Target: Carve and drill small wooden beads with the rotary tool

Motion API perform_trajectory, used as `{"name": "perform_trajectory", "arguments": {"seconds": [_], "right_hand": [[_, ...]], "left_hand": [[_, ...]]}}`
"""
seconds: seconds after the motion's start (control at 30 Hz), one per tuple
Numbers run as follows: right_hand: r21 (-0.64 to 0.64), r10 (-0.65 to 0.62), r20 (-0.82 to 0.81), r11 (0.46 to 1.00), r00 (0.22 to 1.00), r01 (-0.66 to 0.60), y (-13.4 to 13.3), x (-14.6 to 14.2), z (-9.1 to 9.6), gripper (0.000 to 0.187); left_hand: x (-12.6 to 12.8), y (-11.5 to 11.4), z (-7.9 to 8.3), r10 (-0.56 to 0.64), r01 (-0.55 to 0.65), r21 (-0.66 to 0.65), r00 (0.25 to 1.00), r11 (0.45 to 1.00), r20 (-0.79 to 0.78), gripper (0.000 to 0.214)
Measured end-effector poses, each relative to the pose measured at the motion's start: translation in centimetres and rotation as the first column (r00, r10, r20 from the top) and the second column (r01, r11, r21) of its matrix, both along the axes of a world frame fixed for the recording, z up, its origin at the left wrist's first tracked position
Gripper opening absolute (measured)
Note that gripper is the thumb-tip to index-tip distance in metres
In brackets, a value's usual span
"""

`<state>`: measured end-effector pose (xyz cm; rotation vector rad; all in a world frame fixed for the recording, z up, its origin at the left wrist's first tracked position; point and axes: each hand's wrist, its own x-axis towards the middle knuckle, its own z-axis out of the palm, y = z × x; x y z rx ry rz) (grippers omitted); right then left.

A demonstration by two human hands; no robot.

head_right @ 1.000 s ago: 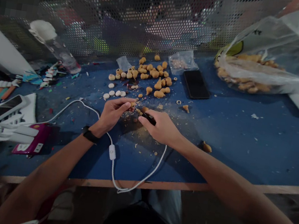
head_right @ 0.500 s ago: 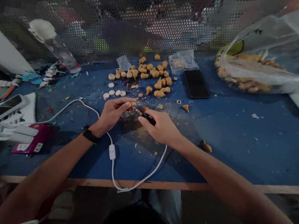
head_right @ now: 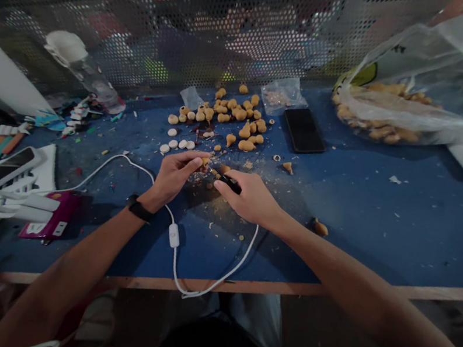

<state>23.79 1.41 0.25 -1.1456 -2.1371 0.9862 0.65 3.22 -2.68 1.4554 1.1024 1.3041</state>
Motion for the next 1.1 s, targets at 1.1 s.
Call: {"name": "perform_trajectory", "arguments": {"seconds": [1.1], "right_hand": [[-0.019, 0.006, -0.010, 1.000, 1.000, -0.006, 0.00, -0.01, -0.09, 0.037]], "left_hand": [[0.20, -0.15, 0.58, 0.054, -0.054, 0.002, 0.998, 0.999, 0.030, 0.036]]}}
